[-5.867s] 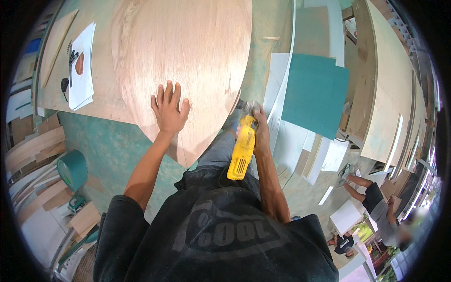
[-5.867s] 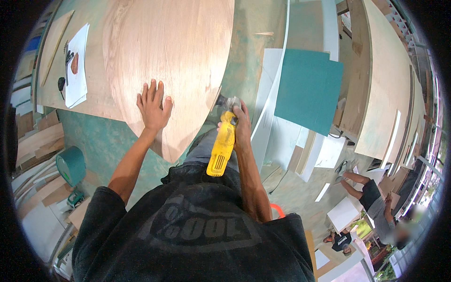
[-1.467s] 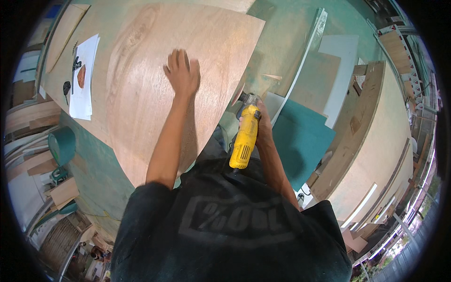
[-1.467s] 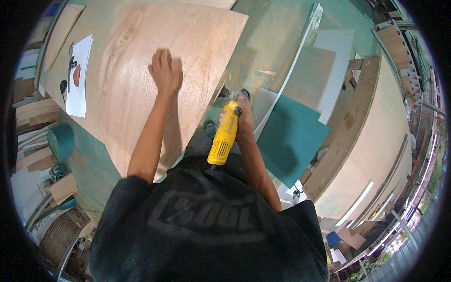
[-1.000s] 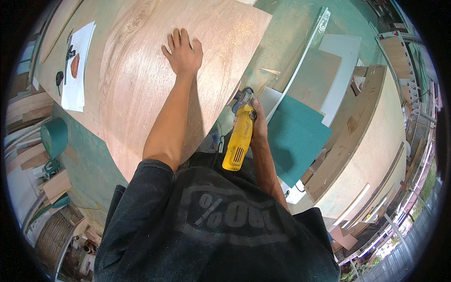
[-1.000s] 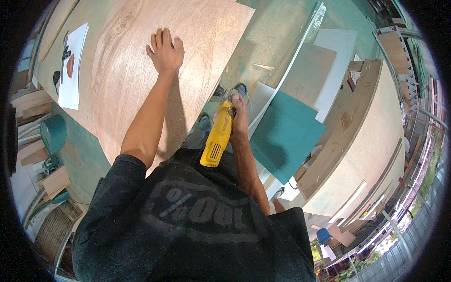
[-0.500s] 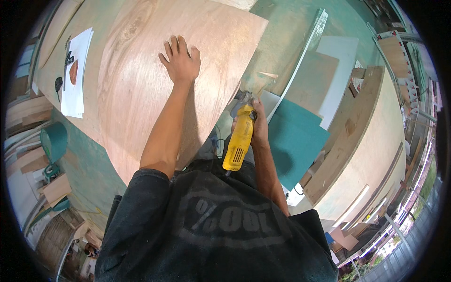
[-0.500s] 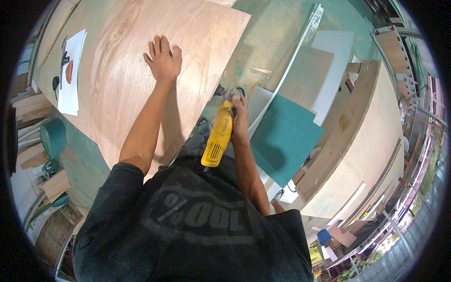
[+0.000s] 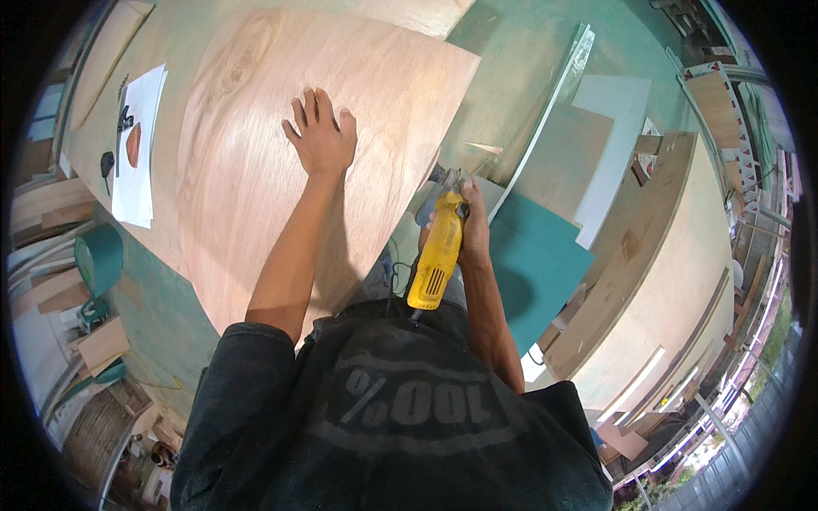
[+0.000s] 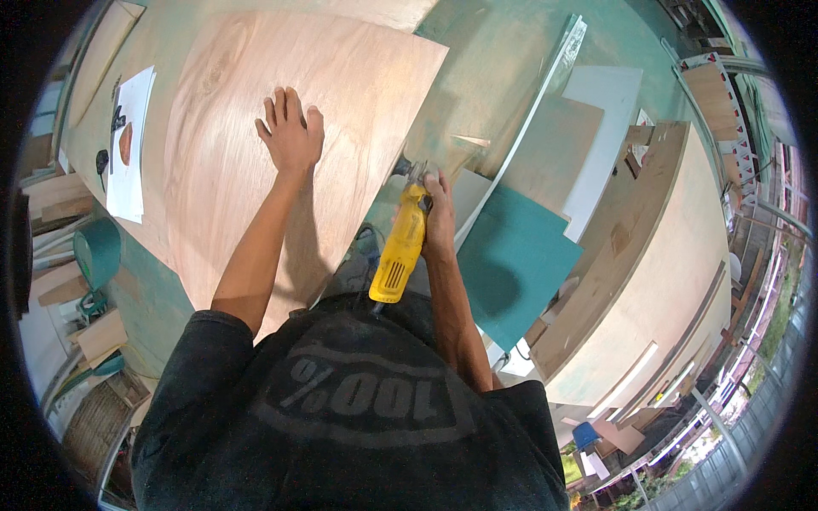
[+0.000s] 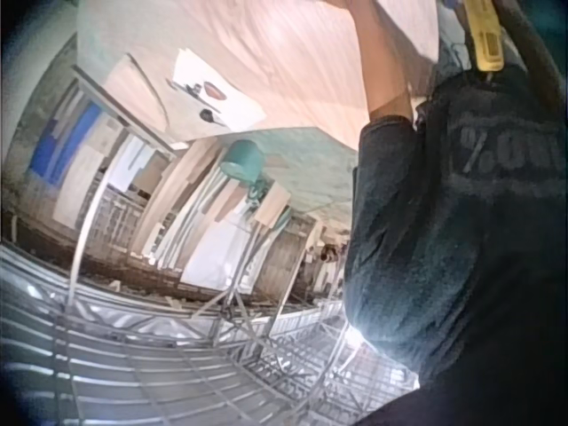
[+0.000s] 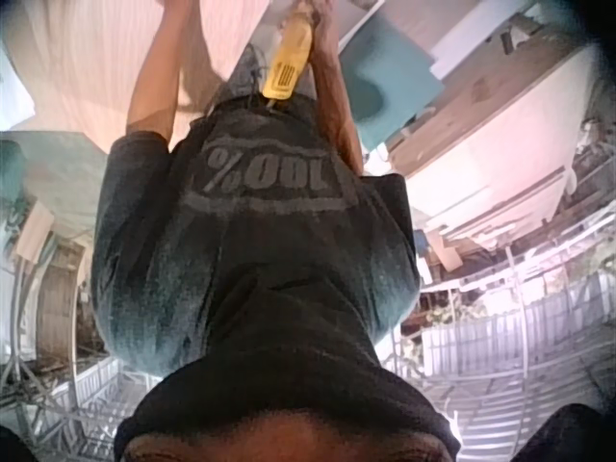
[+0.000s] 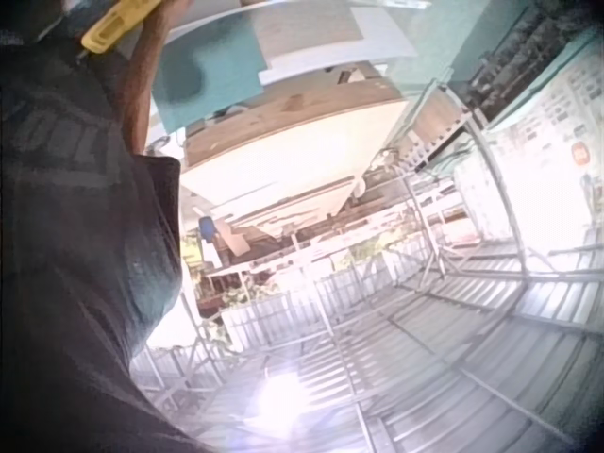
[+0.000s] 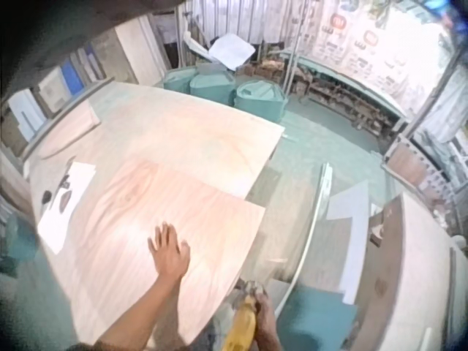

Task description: The person sands the edges of a curved wooden board using a power sander, moving it around the perimeter and inspecting the surface.

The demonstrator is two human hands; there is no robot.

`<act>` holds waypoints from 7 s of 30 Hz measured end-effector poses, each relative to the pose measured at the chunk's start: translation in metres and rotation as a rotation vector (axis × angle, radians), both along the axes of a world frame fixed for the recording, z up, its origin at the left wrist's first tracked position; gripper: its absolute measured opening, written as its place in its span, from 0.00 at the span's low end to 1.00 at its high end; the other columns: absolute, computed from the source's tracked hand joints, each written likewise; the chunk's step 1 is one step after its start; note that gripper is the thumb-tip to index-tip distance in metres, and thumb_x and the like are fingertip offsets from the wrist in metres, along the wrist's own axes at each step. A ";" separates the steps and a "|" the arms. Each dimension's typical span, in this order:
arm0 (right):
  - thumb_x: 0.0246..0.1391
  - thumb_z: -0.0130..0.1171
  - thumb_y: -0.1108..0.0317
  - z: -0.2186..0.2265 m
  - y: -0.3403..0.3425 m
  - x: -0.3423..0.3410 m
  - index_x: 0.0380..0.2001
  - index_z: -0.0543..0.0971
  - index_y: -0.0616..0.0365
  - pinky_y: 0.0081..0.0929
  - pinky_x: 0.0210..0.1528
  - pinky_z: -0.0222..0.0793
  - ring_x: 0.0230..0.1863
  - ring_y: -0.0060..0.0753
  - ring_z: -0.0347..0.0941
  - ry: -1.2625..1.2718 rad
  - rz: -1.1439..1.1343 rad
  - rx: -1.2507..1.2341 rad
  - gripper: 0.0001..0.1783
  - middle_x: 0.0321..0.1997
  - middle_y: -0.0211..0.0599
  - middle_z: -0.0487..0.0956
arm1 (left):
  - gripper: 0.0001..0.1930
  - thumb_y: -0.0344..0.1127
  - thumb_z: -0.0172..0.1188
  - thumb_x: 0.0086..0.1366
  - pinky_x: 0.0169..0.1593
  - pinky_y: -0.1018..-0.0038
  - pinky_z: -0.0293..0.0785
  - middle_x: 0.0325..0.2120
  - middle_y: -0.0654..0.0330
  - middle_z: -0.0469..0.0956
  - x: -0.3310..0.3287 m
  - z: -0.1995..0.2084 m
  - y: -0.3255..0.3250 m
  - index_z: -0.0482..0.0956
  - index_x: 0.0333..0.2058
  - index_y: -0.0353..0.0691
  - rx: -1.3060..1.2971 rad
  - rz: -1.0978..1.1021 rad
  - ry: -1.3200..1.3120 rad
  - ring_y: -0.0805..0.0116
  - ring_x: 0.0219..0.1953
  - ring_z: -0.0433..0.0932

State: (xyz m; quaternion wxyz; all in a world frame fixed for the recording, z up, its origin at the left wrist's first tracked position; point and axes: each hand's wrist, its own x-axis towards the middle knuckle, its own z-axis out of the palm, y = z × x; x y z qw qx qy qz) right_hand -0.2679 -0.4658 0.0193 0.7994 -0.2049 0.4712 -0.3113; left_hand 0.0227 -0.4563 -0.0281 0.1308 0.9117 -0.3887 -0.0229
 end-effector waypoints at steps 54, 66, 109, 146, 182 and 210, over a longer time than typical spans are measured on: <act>0.66 0.66 0.52 -0.027 -0.161 0.000 0.76 0.58 0.43 0.46 0.32 0.84 0.33 0.47 0.83 0.006 0.017 0.247 0.42 0.49 0.47 0.79 | 0.39 0.58 0.45 0.77 0.80 0.41 0.32 0.80 0.51 0.52 0.004 0.004 0.005 0.57 0.78 0.41 0.089 0.028 0.023 0.45 0.82 0.44; 0.66 0.68 0.51 -0.043 -0.131 -0.101 0.61 0.72 0.62 0.35 0.39 0.87 0.37 0.39 0.85 -0.259 -0.047 0.294 0.31 0.41 0.46 0.83 | 0.39 0.55 0.49 0.74 0.81 0.42 0.32 0.79 0.51 0.54 -0.002 0.011 -0.001 0.60 0.77 0.41 0.036 0.048 0.052 0.48 0.82 0.45; 0.66 0.64 0.46 -0.126 0.320 -0.246 0.46 0.75 0.52 0.44 0.37 0.83 0.33 0.44 0.81 0.184 -0.126 0.381 0.21 0.36 0.39 0.80 | 0.29 0.59 0.51 0.75 0.51 0.47 0.79 0.44 0.39 0.84 0.050 -0.005 0.488 0.77 0.48 0.31 -0.163 0.937 0.095 0.38 0.46 0.85; 0.64 0.63 0.42 -0.178 0.671 -0.185 0.45 0.76 0.53 0.48 0.40 0.83 0.35 0.47 0.84 0.272 -0.465 0.448 0.25 0.37 0.41 0.84 | 0.40 0.62 0.38 0.82 0.52 0.42 0.76 0.40 0.29 0.84 0.112 -0.075 0.606 0.84 0.44 0.23 -0.369 0.342 0.617 0.26 0.47 0.82; 0.68 0.61 0.47 -0.194 0.977 -0.135 0.46 0.76 0.54 0.54 0.40 0.84 0.38 0.50 0.84 -0.160 -0.990 0.609 0.20 0.39 0.41 0.82 | 0.37 0.48 0.73 0.66 0.65 0.41 0.73 0.62 0.35 0.72 0.012 0.025 0.537 0.70 0.60 0.23 -0.375 -0.221 0.140 0.37 0.62 0.75; 0.57 0.75 0.60 -0.202 0.806 -0.259 0.53 0.73 0.56 0.48 0.43 0.83 0.39 0.45 0.81 0.307 -0.889 0.551 0.27 0.41 0.37 0.77 | 0.34 0.36 0.60 0.70 0.72 0.41 0.63 0.74 0.46 0.64 0.006 0.012 0.485 0.65 0.73 0.39 0.068 -0.587 0.014 0.33 0.74 0.61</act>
